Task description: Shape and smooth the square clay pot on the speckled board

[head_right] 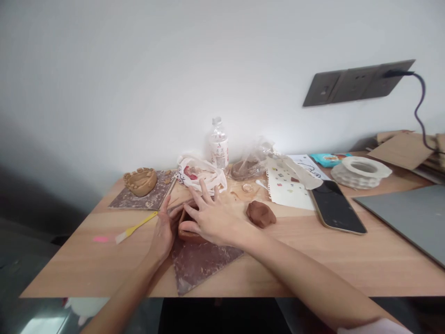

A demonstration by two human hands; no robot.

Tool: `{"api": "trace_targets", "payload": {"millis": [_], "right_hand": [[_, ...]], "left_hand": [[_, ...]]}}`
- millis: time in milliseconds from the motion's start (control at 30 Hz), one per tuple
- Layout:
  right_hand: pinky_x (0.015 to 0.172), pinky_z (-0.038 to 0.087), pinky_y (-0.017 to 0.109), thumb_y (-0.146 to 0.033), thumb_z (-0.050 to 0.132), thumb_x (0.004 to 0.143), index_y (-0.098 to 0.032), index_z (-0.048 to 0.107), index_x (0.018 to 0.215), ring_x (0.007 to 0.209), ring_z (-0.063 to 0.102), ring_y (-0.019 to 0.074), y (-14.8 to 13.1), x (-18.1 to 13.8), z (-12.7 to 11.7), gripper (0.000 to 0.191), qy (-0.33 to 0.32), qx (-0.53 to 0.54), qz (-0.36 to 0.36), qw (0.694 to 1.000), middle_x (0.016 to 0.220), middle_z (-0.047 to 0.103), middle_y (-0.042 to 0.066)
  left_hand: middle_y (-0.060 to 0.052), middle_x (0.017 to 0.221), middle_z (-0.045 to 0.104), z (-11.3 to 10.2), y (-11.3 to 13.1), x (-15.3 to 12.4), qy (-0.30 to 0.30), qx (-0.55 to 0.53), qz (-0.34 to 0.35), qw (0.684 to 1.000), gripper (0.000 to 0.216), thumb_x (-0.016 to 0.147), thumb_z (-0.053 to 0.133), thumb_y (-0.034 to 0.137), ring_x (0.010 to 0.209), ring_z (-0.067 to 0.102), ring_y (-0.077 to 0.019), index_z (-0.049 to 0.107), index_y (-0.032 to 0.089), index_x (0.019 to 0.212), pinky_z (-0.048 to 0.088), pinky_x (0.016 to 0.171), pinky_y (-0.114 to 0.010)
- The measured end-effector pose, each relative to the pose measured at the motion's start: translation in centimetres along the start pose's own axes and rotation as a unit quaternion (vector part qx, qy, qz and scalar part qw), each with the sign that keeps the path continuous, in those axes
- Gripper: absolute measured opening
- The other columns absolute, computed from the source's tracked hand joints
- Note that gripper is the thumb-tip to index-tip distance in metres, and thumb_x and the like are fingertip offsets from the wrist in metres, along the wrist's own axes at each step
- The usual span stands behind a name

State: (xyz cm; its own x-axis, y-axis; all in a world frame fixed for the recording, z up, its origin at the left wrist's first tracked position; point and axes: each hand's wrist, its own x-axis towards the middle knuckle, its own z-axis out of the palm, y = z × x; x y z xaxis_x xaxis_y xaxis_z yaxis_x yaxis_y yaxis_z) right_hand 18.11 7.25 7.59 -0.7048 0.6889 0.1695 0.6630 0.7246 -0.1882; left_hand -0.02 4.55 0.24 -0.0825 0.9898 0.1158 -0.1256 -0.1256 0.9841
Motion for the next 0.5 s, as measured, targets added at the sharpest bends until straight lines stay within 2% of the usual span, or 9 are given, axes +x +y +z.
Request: {"api": "trace_targets", "payload": {"millis": [100, 200, 300, 400, 500], "right_hand": [[0.112, 0.022, 0.070, -0.058, 0.027, 0.101, -0.016, 0.054, 0.140, 0.150, 0.004, 0.0409, 0.2, -0.4, -0.1, 0.064, 0.009, -0.022, 0.030, 0.999, 0.161, 0.024, 0.018], [0.112, 0.022, 0.070, -0.054, 0.033, 0.101, -0.008, 0.064, 0.126, 0.149, 0.008, 0.0437, 1.0, -1.6, -0.2, 0.061, 0.020, -0.044, 0.074, 0.996, 0.157, 0.031, 0.022], [0.111, 0.024, 0.071, -0.053, 0.035, 0.100, -0.011, 0.069, 0.119, 0.148, 0.013, 0.0440, 1.6, -3.0, -0.2, 0.057, 0.053, -0.039, 0.107, 0.992, 0.154, 0.037, 0.021], [0.110, 0.028, 0.070, -0.056, 0.037, 0.099, -0.014, 0.063, 0.130, 0.148, 0.013, 0.0431, 1.4, -3.5, -0.2, 0.058, 0.078, -0.024, 0.114, 0.990, 0.154, 0.037, 0.020], [0.111, 0.029, 0.068, -0.057, 0.037, 0.099, -0.016, 0.053, 0.142, 0.149, 0.012, 0.0425, 0.2, -2.5, -0.3, 0.061, 0.051, -0.010, 0.073, 0.996, 0.158, 0.031, 0.019]], "left_hand": [[-0.016, 0.135, 0.063, 0.0, 0.1, 0.0, 0.000, 0.007, 0.003, 1.000, 0.083, 0.091, 0.027, 0.071, 0.129, 0.058, -0.0261, 0.007, 0.023, 0.156, 0.040, 0.112, -0.048], [-0.014, 0.132, 0.065, 0.2, 0.4, 0.0, 0.002, 0.020, 0.006, 1.000, 0.080, 0.092, 0.025, 0.070, 0.128, 0.059, -0.0254, 0.007, 0.024, 0.156, 0.042, 0.111, -0.048], [-0.014, 0.131, 0.066, 0.3, 0.6, -0.1, 0.007, 0.027, 0.007, 1.000, 0.080, 0.092, 0.026, 0.069, 0.127, 0.059, -0.0254, 0.008, 0.025, 0.156, 0.040, 0.112, -0.048], [-0.014, 0.130, 0.067, 0.2, 0.5, -0.1, 0.010, 0.035, 0.010, 0.999, 0.079, 0.092, 0.027, 0.069, 0.128, 0.058, -0.0252, 0.011, 0.025, 0.156, 0.038, 0.114, -0.048], [-0.013, 0.131, 0.066, 0.0, 0.3, 0.0, 0.004, 0.039, 0.014, 0.999, 0.078, 0.092, 0.027, 0.069, 0.131, 0.055, -0.0252, 0.014, 0.024, 0.155, 0.037, 0.115, -0.046]]}}
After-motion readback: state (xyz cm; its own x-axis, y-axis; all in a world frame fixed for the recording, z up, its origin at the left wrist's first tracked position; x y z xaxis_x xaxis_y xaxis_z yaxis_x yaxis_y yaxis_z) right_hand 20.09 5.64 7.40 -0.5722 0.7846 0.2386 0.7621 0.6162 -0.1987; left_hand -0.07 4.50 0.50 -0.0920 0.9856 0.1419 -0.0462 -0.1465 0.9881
